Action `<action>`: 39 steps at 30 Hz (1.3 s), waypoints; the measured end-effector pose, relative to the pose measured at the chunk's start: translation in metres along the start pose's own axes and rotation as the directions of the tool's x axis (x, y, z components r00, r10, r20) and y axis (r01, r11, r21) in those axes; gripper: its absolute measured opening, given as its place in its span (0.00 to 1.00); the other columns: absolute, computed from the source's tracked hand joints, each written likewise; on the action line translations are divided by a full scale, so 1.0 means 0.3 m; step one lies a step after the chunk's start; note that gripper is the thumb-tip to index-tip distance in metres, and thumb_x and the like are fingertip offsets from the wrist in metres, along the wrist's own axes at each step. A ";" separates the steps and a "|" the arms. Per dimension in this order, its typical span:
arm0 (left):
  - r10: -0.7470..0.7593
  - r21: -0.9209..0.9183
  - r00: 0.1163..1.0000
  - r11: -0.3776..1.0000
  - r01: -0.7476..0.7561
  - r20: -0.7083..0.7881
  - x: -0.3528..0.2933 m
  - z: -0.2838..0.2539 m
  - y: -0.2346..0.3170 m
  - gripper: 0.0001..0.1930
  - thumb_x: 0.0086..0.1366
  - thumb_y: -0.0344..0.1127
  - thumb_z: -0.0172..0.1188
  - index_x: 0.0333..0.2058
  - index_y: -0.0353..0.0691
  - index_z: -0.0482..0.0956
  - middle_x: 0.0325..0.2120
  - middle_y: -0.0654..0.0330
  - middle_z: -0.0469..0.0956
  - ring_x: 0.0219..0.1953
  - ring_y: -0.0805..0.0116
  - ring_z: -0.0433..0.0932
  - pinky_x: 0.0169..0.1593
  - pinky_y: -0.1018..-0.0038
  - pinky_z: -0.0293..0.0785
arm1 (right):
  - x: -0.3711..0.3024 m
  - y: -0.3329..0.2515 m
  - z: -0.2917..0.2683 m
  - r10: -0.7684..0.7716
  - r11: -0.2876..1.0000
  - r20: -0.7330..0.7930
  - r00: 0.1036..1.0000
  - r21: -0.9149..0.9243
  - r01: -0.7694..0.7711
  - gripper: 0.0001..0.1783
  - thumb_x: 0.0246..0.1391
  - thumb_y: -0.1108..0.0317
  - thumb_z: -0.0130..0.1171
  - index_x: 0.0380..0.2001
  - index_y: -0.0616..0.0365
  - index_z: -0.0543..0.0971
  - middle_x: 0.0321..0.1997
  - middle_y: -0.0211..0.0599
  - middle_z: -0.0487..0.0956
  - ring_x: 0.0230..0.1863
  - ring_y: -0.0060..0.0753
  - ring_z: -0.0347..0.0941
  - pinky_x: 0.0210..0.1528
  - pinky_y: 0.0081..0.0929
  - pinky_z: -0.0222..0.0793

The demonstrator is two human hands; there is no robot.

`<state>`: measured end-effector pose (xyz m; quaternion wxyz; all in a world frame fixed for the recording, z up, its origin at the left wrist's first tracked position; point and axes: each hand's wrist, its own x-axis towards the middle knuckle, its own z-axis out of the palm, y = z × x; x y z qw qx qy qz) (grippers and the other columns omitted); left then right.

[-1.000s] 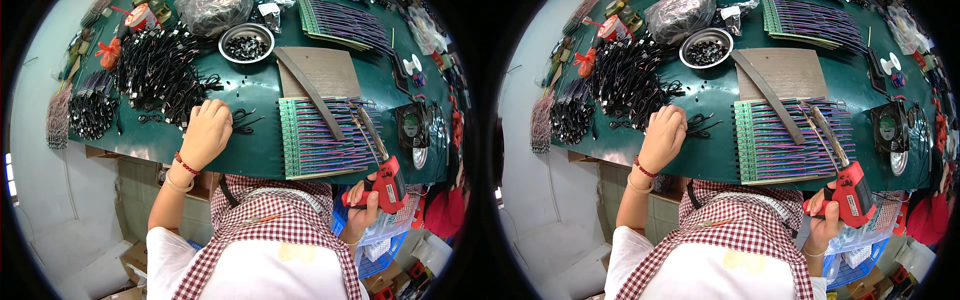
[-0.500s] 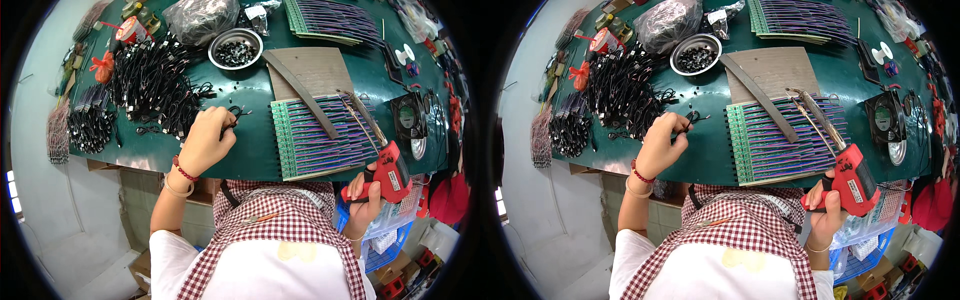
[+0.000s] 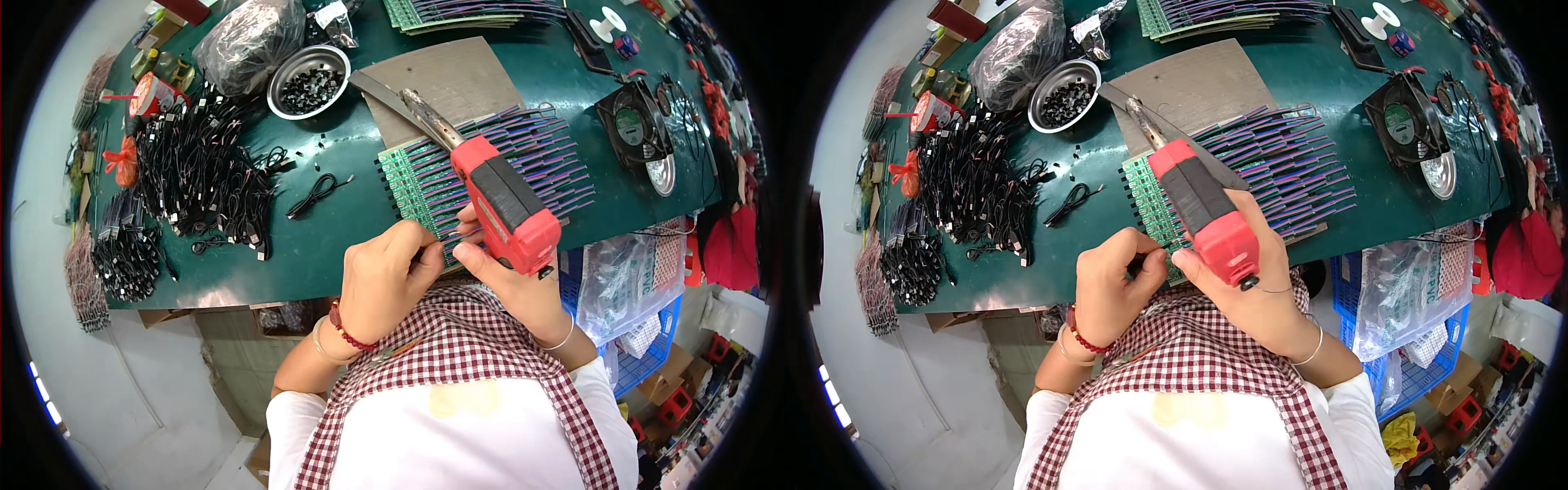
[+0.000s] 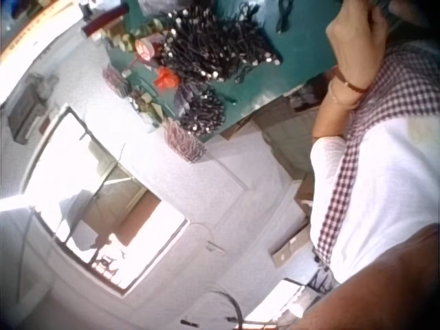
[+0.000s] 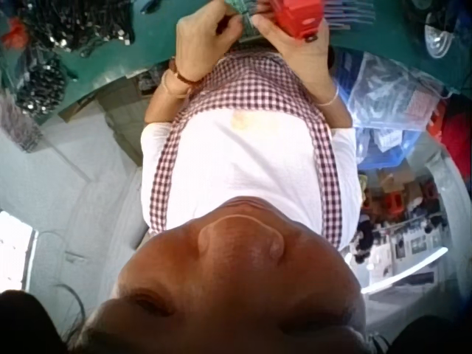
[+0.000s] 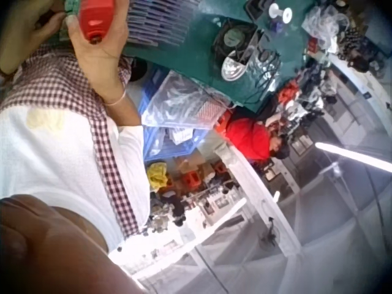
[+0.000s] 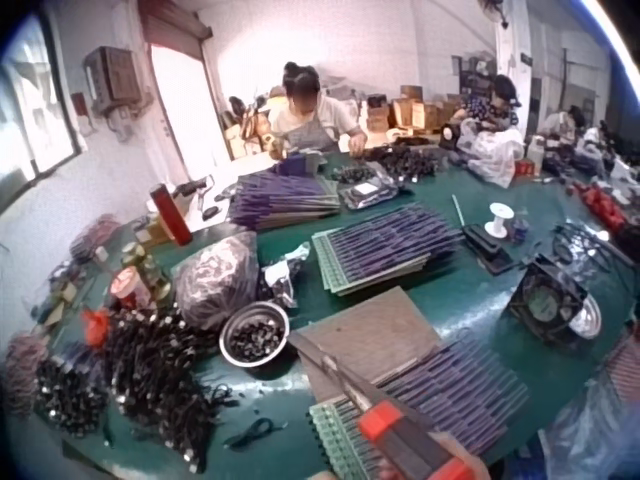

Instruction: The person attaches USB cables to circuit board strips by placing the wires by hand and soldering them with a soldering iron.

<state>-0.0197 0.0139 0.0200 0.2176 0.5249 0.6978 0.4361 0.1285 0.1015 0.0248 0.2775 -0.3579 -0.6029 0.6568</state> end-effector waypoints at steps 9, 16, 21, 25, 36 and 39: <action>-0.083 -0.174 0.991 0.980 0.101 0.109 0.006 0.012 0.019 0.05 0.54 0.23 0.59 0.27 0.34 0.71 0.19 0.61 0.75 0.18 0.77 0.72 0.23 0.80 0.67 | -0.021 0.000 -0.004 -0.013 0.992 0.012 1.000 -0.124 0.014 0.21 0.47 0.78 0.62 0.46 0.61 0.69 0.33 0.31 0.77 0.33 0.21 0.74 0.34 0.20 0.69; -0.307 -0.573 0.895 0.689 0.444 0.324 -0.027 0.007 -0.001 0.03 0.57 0.25 0.58 0.28 0.34 0.72 0.20 0.64 0.76 0.23 0.80 0.73 0.29 0.83 0.68 | 0.012 0.011 -0.031 0.085 0.862 -0.144 0.986 0.507 0.000 0.22 0.48 0.80 0.60 0.46 0.62 0.65 0.28 0.35 0.74 0.26 0.23 0.71 0.28 0.23 0.68; -0.273 -0.383 0.953 0.873 0.303 0.131 -0.039 0.029 -0.024 0.03 0.58 0.24 0.56 0.28 0.35 0.70 0.20 0.69 0.71 0.21 0.85 0.67 0.26 0.86 0.63 | -0.006 -0.005 -0.045 0.032 0.981 -0.140 0.990 0.193 -0.004 0.15 0.50 0.79 0.60 0.42 0.62 0.71 0.30 0.32 0.76 0.30 0.21 0.72 0.33 0.21 0.69; -0.154 -0.194 0.986 0.971 0.140 -0.061 -0.040 0.059 -0.008 0.07 0.54 0.20 0.58 0.28 0.34 0.68 0.18 0.63 0.71 0.20 0.81 0.70 0.25 0.83 0.66 | -0.021 -0.013 0.005 0.142 0.987 -0.010 0.990 0.080 -0.140 0.10 0.49 0.77 0.63 0.36 0.62 0.76 0.33 0.28 0.76 0.34 0.16 0.72 0.37 0.18 0.70; -0.090 -0.226 0.994 0.971 0.073 -0.066 -0.031 0.065 -0.020 0.08 0.50 0.18 0.58 0.27 0.33 0.69 0.20 0.58 0.71 0.21 0.72 0.71 0.25 0.79 0.67 | -0.009 0.010 0.005 0.117 0.992 0.025 0.993 0.048 -0.118 0.10 0.49 0.79 0.60 0.37 0.62 0.76 0.34 0.29 0.78 0.35 0.17 0.74 0.36 0.18 0.70; -0.170 -0.289 0.985 0.945 0.156 -0.022 -0.024 0.061 -0.007 0.07 0.50 0.19 0.58 0.26 0.34 0.69 0.20 0.58 0.70 0.21 0.72 0.71 0.26 0.79 0.67 | -0.013 0.007 -0.006 0.154 0.987 0.046 0.987 -0.055 -0.152 0.10 0.50 0.77 0.60 0.38 0.62 0.76 0.35 0.30 0.79 0.36 0.18 0.74 0.39 0.19 0.70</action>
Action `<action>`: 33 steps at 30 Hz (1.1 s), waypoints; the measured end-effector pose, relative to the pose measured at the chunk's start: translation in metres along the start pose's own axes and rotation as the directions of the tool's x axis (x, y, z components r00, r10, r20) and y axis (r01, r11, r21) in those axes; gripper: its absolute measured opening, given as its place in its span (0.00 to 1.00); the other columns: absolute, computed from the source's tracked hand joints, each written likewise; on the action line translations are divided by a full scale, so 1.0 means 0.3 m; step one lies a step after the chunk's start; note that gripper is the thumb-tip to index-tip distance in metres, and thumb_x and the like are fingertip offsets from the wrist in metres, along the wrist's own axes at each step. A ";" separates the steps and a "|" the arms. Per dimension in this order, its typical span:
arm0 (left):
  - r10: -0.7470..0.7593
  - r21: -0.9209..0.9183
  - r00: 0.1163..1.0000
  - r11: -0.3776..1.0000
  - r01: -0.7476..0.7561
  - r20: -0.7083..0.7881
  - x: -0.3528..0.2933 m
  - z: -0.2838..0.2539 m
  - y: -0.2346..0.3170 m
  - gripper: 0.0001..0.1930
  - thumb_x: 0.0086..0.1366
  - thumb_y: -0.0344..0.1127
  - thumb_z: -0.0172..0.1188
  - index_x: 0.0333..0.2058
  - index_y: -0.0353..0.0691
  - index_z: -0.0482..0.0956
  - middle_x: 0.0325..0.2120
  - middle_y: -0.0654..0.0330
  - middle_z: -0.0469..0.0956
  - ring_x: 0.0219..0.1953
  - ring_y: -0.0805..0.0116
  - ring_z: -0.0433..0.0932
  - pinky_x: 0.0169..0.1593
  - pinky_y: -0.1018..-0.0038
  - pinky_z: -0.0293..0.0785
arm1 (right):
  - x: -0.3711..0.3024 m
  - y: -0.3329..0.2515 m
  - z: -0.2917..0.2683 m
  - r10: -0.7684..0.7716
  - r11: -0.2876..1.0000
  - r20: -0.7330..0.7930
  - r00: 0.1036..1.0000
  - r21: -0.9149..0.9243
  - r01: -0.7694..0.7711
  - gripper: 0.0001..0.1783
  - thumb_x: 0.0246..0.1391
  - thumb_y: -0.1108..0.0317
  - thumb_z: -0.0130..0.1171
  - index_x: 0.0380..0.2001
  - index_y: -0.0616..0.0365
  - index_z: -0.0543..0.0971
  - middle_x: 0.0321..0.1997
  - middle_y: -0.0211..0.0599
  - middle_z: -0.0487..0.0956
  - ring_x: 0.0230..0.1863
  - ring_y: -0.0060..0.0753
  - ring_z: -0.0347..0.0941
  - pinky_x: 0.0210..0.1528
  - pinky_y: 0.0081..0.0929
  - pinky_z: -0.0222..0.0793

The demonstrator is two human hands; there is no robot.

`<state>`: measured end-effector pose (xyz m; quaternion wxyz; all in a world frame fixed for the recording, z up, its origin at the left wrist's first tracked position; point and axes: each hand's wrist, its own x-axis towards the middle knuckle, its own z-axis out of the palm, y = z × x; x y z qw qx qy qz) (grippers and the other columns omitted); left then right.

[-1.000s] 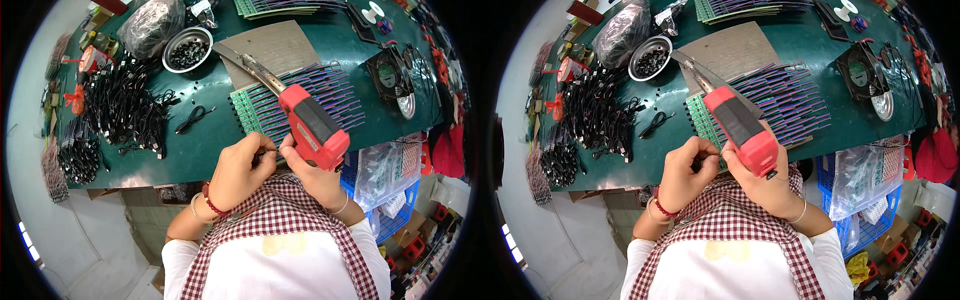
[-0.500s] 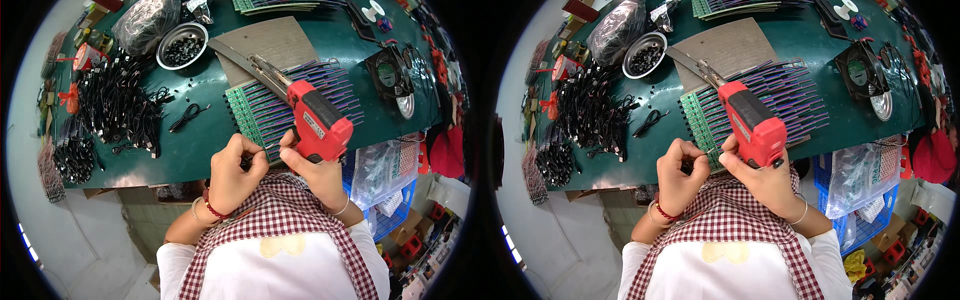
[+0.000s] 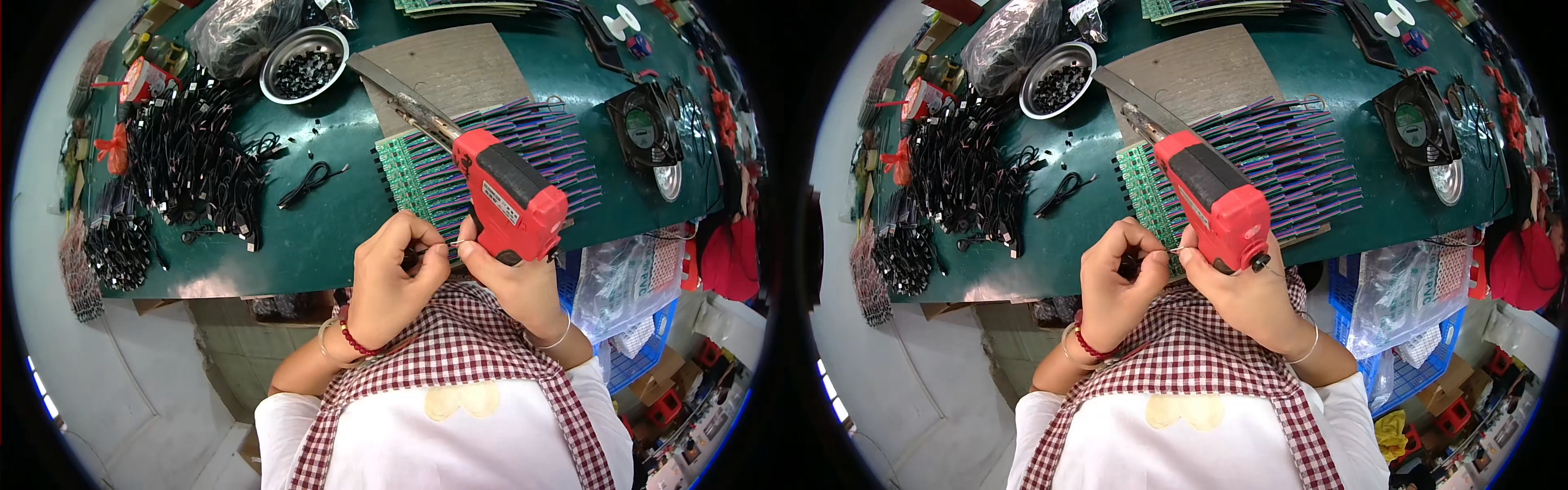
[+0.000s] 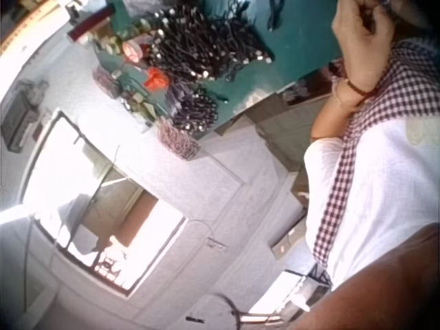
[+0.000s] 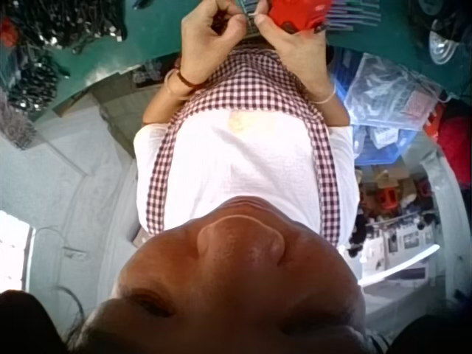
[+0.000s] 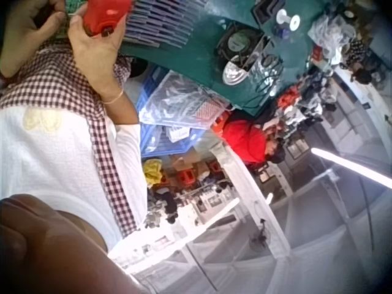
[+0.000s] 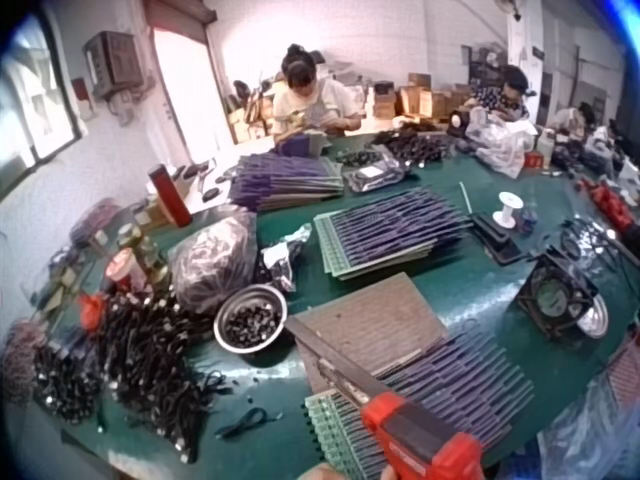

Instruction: The person attaches USB cables to circuit board strips by placing the wires by hand and soldering them with a soldering iron.

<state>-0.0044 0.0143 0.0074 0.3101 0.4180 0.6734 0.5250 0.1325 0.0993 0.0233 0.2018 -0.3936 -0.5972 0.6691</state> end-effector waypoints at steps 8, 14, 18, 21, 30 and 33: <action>0.213 0.283 0.977 0.935 -0.213 0.030 0.016 -0.010 0.007 0.08 0.47 0.18 0.59 0.26 0.35 0.71 0.20 0.58 0.70 0.20 0.69 0.71 0.25 0.76 0.68 | 0.040 -0.016 -0.021 -0.133 0.990 0.002 0.991 0.043 0.132 0.16 0.48 0.79 0.62 0.42 0.62 0.74 0.39 0.31 0.78 0.38 0.20 0.74 0.43 0.20 0.71; 0.349 0.405 0.936 0.850 -0.336 0.045 0.020 -0.011 0.018 0.09 0.46 0.18 0.59 0.26 0.36 0.72 0.21 0.59 0.70 0.21 0.67 0.72 0.24 0.75 0.67 | 0.040 0.003 -0.004 -0.140 0.988 0.028 0.990 -0.066 0.141 0.18 0.51 0.77 0.60 0.46 0.62 0.71 0.37 0.31 0.77 0.37 0.20 0.74 0.40 0.19 0.70; 0.305 0.371 0.952 0.882 -0.290 0.019 0.041 -0.029 0.015 0.10 0.44 0.19 0.60 0.26 0.36 0.72 0.22 0.59 0.70 0.23 0.65 0.73 0.24 0.73 0.68 | 0.044 0.014 0.010 -0.237 0.969 -0.098 0.967 0.053 0.243 0.21 0.54 0.75 0.58 0.51 0.63 0.67 0.38 0.33 0.77 0.37 0.21 0.73 0.41 0.20 0.69; 0.246 0.391 0.969 0.894 -0.219 -0.018 0.091 -0.085 -0.012 0.07 0.47 0.18 0.57 0.27 0.33 0.71 0.26 0.58 0.71 0.23 0.70 0.72 0.28 0.77 0.69 | 0.029 0.007 -0.034 -0.228 0.965 -0.193 0.954 0.082 0.247 0.24 0.54 0.75 0.58 0.52 0.65 0.64 0.37 0.40 0.77 0.41 0.35 0.75 0.47 0.33 0.70; 0.177 0.598 0.984 0.788 -0.148 0.010 0.277 -0.157 -0.120 0.05 0.51 0.25 0.58 0.27 0.34 0.71 0.33 0.57 0.75 0.27 0.58 0.75 0.32 0.69 0.71 | -0.057 0.080 -0.150 -0.013 0.999 -0.111 0.994 -0.032 0.010 0.17 0.52 0.66 0.64 0.42 0.63 0.74 0.33 0.33 0.76 0.34 0.24 0.72 0.38 0.24 0.69; 0.140 0.624 0.989 0.770 -0.132 0.037 0.303 -0.137 -0.136 0.04 0.51 0.25 0.57 0.26 0.35 0.71 0.29 0.56 0.74 0.27 0.55 0.75 0.32 0.67 0.71 | -0.040 0.101 -0.117 -0.040 0.996 -0.207 0.977 -0.084 0.023 0.18 0.48 0.68 0.67 0.41 0.62 0.76 0.31 0.30 0.77 0.32 0.22 0.71 0.37 0.23 0.68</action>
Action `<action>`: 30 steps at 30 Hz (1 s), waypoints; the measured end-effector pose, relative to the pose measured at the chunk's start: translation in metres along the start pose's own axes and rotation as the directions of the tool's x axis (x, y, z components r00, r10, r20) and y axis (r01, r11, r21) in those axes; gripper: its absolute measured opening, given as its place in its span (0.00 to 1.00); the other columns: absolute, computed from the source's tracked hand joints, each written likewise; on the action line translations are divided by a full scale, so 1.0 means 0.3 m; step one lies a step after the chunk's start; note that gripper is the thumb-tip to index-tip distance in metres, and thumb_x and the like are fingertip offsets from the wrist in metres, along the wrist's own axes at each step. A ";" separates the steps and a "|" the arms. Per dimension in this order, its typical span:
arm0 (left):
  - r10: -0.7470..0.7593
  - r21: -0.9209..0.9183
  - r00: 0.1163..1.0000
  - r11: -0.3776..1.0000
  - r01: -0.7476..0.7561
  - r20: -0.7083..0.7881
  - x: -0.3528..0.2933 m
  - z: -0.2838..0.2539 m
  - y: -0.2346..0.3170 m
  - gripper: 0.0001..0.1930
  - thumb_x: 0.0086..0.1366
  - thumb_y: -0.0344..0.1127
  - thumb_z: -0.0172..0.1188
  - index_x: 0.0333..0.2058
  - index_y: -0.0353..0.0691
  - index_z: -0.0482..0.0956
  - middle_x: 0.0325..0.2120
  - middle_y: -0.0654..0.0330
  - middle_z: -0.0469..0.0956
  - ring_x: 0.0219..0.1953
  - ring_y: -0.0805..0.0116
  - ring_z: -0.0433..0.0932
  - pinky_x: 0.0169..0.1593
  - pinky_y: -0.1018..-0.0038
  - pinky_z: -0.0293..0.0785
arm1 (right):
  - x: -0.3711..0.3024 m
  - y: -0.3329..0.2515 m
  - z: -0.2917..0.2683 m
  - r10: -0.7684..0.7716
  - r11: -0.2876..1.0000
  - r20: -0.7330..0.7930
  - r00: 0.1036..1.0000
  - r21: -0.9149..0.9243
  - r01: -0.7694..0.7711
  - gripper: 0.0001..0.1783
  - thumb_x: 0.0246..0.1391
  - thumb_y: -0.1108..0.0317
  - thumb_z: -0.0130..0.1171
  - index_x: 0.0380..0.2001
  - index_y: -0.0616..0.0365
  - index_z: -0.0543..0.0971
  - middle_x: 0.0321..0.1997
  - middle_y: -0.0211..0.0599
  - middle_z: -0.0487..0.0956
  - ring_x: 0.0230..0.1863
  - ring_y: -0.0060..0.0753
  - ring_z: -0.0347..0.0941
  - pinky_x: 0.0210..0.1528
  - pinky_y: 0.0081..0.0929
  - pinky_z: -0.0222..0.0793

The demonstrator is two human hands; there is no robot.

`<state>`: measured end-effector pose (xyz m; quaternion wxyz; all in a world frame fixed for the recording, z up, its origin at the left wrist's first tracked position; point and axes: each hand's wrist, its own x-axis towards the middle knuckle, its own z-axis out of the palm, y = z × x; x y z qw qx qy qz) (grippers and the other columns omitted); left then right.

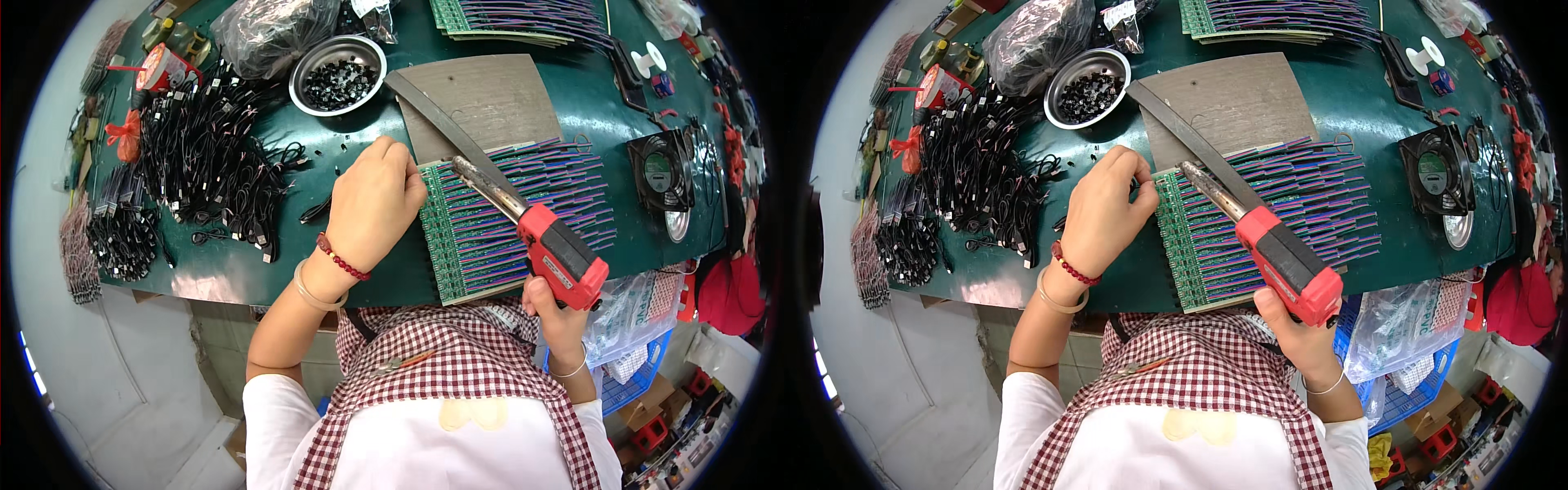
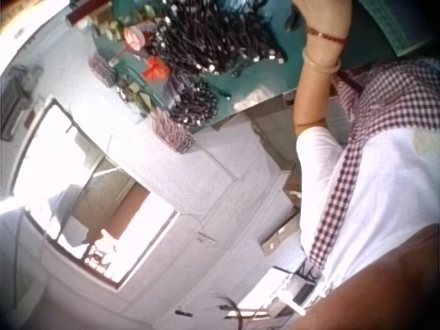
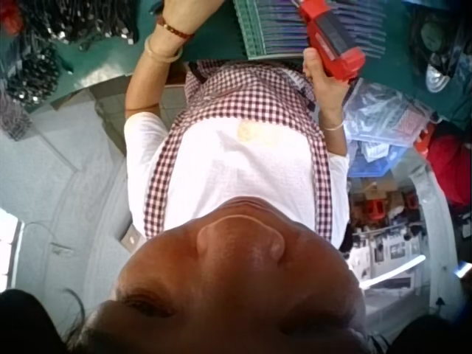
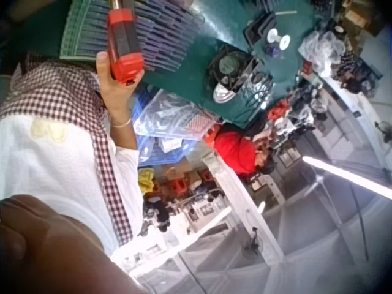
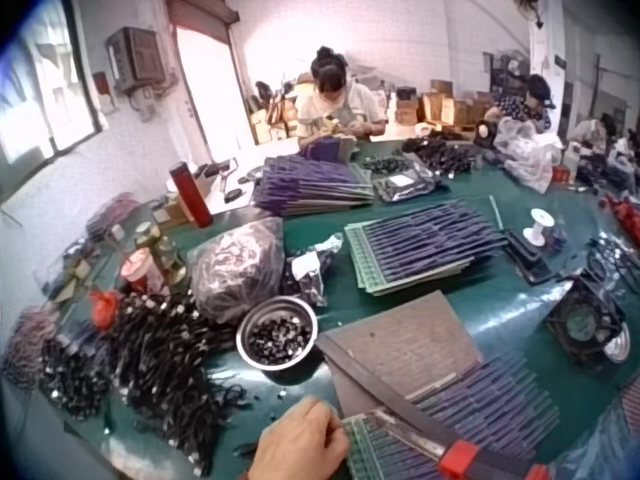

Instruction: The person attaches USB cables to circuit board strips by placing the wires by hand and soldering them with a soldering iron.

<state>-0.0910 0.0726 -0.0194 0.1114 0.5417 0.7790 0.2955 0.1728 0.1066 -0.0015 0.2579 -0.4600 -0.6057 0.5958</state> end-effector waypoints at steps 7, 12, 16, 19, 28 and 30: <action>-0.010 0.000 0.999 1.000 0.010 0.030 0.012 -0.007 -0.011 0.04 0.50 0.25 0.57 0.25 0.35 0.70 0.25 0.55 0.73 0.26 0.53 0.73 0.30 0.64 0.69 | 0.025 -0.021 0.027 0.091 0.993 0.090 0.992 -0.087 -0.083 0.13 0.46 0.69 0.66 0.34 0.63 0.77 0.30 0.31 0.77 0.27 0.21 0.71 0.31 0.21 0.67; 0.018 0.020 1.000 1.000 -0.019 0.016 0.020 0.000 -0.018 0.04 0.50 0.25 0.57 0.24 0.35 0.70 0.24 0.55 0.72 0.26 0.52 0.73 0.30 0.63 0.70 | 0.031 -0.026 0.032 0.042 0.989 0.084 0.996 -0.148 -0.029 0.12 0.46 0.68 0.65 0.33 0.63 0.77 0.27 0.33 0.76 0.25 0.23 0.71 0.29 0.22 0.67; 0.031 0.053 0.999 0.998 -0.032 0.019 0.023 0.005 -0.018 0.04 0.50 0.25 0.57 0.24 0.35 0.70 0.24 0.54 0.72 0.26 0.52 0.74 0.30 0.63 0.70 | 0.029 -0.028 0.036 0.046 0.988 0.080 0.996 -0.151 -0.033 0.13 0.45 0.69 0.65 0.33 0.63 0.77 0.28 0.35 0.76 0.25 0.26 0.71 0.29 0.23 0.67; 0.021 0.052 0.999 0.998 -0.022 0.031 0.024 0.003 -0.017 0.04 0.50 0.25 0.57 0.24 0.35 0.70 0.24 0.54 0.72 0.26 0.51 0.74 0.30 0.63 0.70 | 0.032 -0.037 0.038 -0.049 0.982 0.095 0.994 -0.179 0.065 0.13 0.44 0.69 0.65 0.34 0.64 0.78 0.28 0.36 0.76 0.25 0.28 0.72 0.30 0.24 0.67; 0.034 0.046 0.999 0.998 -0.035 0.029 0.026 0.003 -0.017 0.04 0.51 0.25 0.56 0.24 0.35 0.70 0.24 0.53 0.72 0.27 0.51 0.73 0.31 0.62 0.70 | 0.013 -0.015 0.022 0.047 0.995 0.060 0.997 -0.086 -0.041 0.10 0.48 0.71 0.64 0.35 0.62 0.77 0.30 0.32 0.75 0.27 0.24 0.70 0.31 0.23 0.66; 0.038 0.049 0.999 0.998 -0.039 0.032 0.027 0.003 -0.017 0.04 0.51 0.26 0.56 0.24 0.35 0.70 0.24 0.53 0.72 0.27 0.51 0.73 0.31 0.62 0.70 | 0.020 -0.022 0.026 0.059 0.996 0.083 0.995 -0.076 -0.052 0.11 0.47 0.71 0.64 0.34 0.62 0.77 0.30 0.32 0.75 0.27 0.24 0.70 0.31 0.23 0.66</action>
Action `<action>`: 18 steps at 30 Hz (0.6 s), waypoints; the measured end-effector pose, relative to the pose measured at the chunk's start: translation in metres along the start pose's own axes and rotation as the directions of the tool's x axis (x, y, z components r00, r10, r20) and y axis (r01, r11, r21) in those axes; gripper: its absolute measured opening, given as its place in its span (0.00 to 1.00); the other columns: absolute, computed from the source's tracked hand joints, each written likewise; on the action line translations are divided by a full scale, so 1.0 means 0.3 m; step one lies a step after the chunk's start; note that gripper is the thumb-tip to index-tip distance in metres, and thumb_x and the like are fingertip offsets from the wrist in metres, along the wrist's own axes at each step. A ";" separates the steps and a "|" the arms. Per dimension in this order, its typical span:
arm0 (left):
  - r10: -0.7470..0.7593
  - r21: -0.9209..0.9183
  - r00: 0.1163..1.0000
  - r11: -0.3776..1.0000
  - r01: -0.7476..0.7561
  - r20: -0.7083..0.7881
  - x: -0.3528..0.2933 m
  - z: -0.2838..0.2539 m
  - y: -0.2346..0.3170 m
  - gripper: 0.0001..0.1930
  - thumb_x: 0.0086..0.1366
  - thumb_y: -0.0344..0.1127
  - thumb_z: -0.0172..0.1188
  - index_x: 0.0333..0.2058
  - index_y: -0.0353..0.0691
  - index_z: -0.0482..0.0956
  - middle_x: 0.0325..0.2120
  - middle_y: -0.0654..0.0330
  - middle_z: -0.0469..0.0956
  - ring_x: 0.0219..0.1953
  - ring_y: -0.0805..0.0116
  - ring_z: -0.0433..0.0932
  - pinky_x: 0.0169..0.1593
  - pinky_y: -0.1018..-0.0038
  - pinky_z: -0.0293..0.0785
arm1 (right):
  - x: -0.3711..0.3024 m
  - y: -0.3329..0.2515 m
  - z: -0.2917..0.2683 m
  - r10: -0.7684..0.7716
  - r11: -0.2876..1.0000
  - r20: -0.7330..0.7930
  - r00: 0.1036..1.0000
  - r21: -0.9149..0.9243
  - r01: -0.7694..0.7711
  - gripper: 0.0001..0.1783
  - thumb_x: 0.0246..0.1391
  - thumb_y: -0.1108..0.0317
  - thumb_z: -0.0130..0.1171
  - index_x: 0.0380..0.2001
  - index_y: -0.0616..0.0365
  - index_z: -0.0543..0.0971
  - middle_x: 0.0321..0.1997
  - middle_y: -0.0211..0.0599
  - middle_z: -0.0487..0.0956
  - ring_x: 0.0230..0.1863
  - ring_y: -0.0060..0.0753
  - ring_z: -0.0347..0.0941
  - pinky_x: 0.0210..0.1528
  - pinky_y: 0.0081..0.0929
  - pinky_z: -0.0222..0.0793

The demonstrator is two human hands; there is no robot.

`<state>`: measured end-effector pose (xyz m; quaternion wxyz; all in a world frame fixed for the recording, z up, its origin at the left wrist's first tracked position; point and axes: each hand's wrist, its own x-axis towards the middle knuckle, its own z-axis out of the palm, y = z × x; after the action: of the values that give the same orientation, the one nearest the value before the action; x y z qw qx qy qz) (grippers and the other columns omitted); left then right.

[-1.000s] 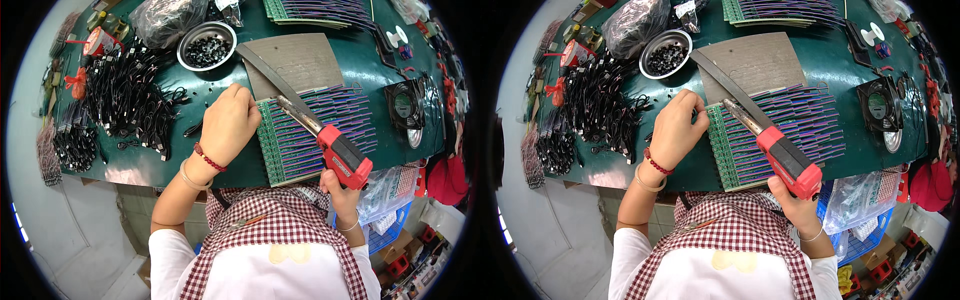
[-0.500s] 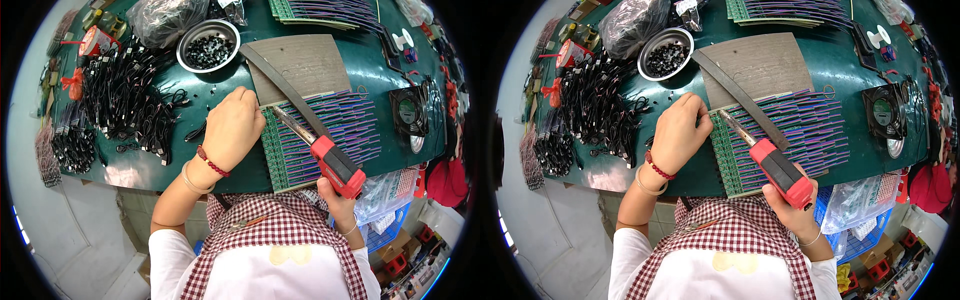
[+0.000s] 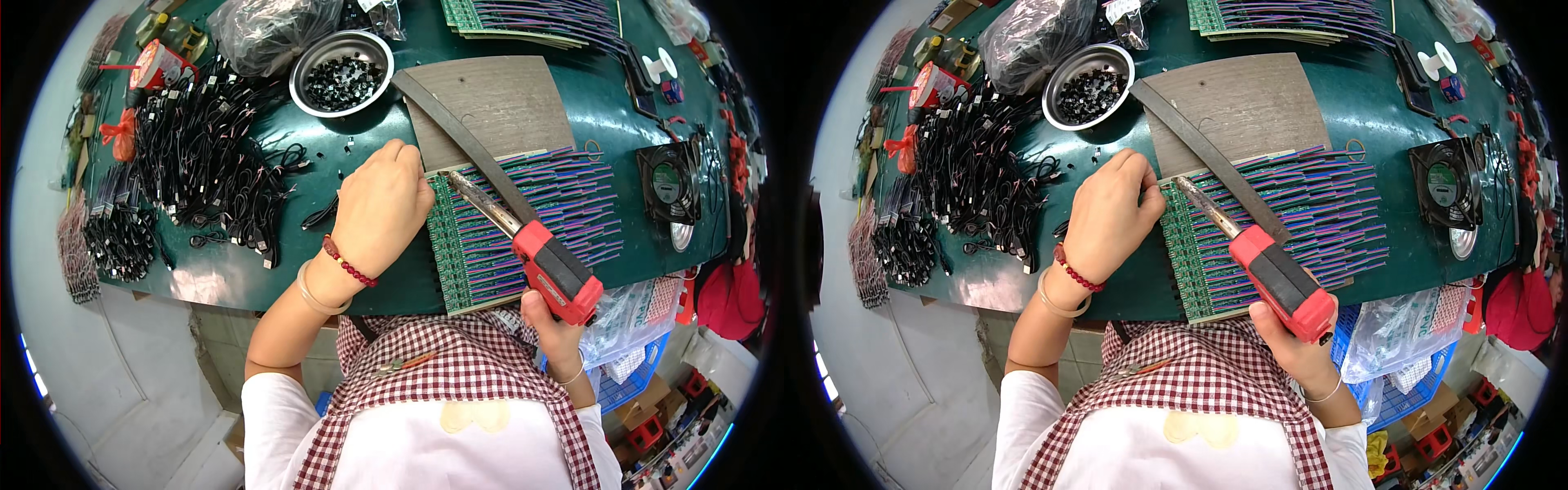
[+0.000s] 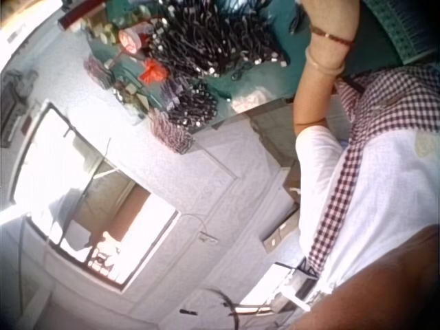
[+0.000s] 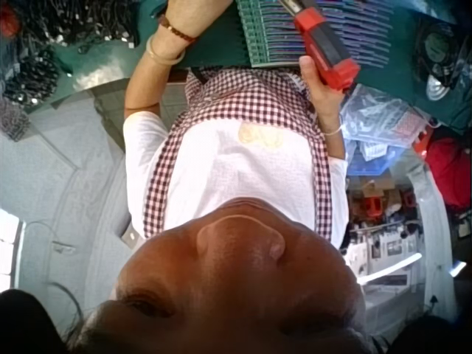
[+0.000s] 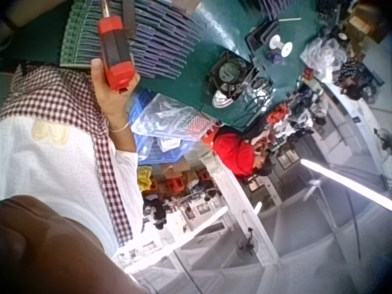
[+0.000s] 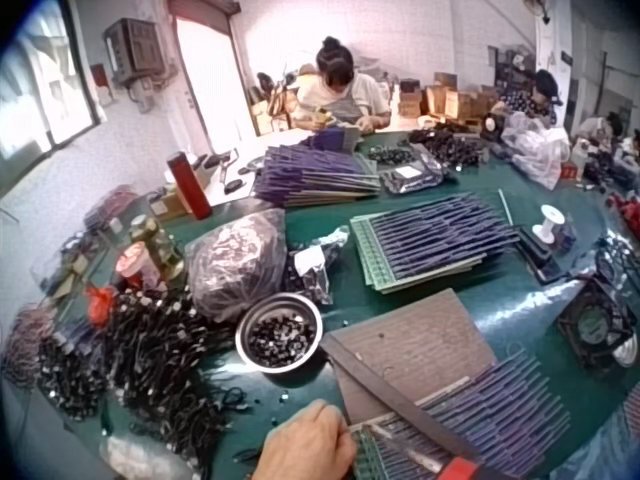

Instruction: The person attaches USB cables to circuit board strips by placing the wires by hand and soldering them with a soldering iron.

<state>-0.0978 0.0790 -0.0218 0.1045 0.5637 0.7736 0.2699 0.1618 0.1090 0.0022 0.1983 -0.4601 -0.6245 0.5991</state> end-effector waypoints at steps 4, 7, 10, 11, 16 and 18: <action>0.008 -0.003 1.000 1.000 -0.008 -0.005 0.000 0.000 0.001 0.04 0.50 0.26 0.56 0.24 0.35 0.70 0.23 0.53 0.72 0.27 0.51 0.73 0.31 0.62 0.70 | 0.010 -0.003 0.007 0.000 0.999 0.007 1.000 -0.052 0.000 0.11 0.46 0.70 0.64 0.34 0.63 0.77 0.29 0.33 0.75 0.27 0.24 0.70 0.31 0.23 0.66; 0.013 0.014 1.000 1.000 -0.013 0.001 0.001 0.001 0.000 0.04 0.50 0.26 0.56 0.24 0.35 0.70 0.23 0.53 0.71 0.27 0.51 0.73 0.31 0.62 0.70 | 0.011 -0.009 0.008 -0.020 0.999 -0.001 1.000 -0.043 0.020 0.11 0.46 0.70 0.64 0.34 0.63 0.78 0.28 0.33 0.75 0.27 0.24 0.70 0.30 0.24 0.66; 0.003 0.018 1.000 1.000 -0.003 0.009 0.001 0.001 0.000 0.04 0.51 0.26 0.56 0.24 0.35 0.70 0.23 0.53 0.71 0.27 0.51 0.73 0.31 0.62 0.71 | 0.005 -0.006 0.007 -0.019 1.000 -0.010 1.000 -0.011 0.019 0.11 0.46 0.70 0.64 0.33 0.63 0.77 0.28 0.32 0.75 0.26 0.24 0.69 0.30 0.24 0.66; 0.002 0.018 1.000 1.000 -0.002 0.008 0.001 0.000 0.000 0.04 0.51 0.26 0.56 0.24 0.35 0.70 0.23 0.53 0.71 0.27 0.51 0.73 0.31 0.62 0.71 | 0.001 -0.007 0.009 -0.032 0.999 -0.038 0.999 -0.007 0.032 0.11 0.46 0.70 0.64 0.33 0.63 0.77 0.29 0.32 0.75 0.26 0.24 0.69 0.30 0.24 0.66; 0.009 0.005 1.000 1.000 -0.009 0.008 0.001 -0.002 0.000 0.04 0.51 0.26 0.56 0.24 0.35 0.70 0.23 0.53 0.71 0.27 0.51 0.73 0.31 0.62 0.71 | -0.002 0.006 -0.002 -0.017 1.000 -0.009 1.000 -0.009 0.017 0.10 0.46 0.70 0.64 0.32 0.62 0.77 0.29 0.32 0.75 0.26 0.24 0.69 0.30 0.23 0.66; 0.009 0.006 1.000 1.000 -0.009 0.009 0.002 -0.003 0.002 0.04 0.51 0.26 0.56 0.24 0.35 0.70 0.23 0.53 0.71 0.27 0.51 0.73 0.31 0.62 0.71 | 0.003 0.006 0.000 -0.003 0.999 0.012 1.000 -0.038 0.003 0.10 0.46 0.70 0.65 0.32 0.62 0.77 0.29 0.32 0.75 0.26 0.25 0.70 0.30 0.23 0.66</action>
<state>-0.0979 0.0793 -0.0206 0.1049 0.5686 0.7715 0.2656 0.1620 0.1094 0.0003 0.1865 -0.4592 -0.6378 0.5895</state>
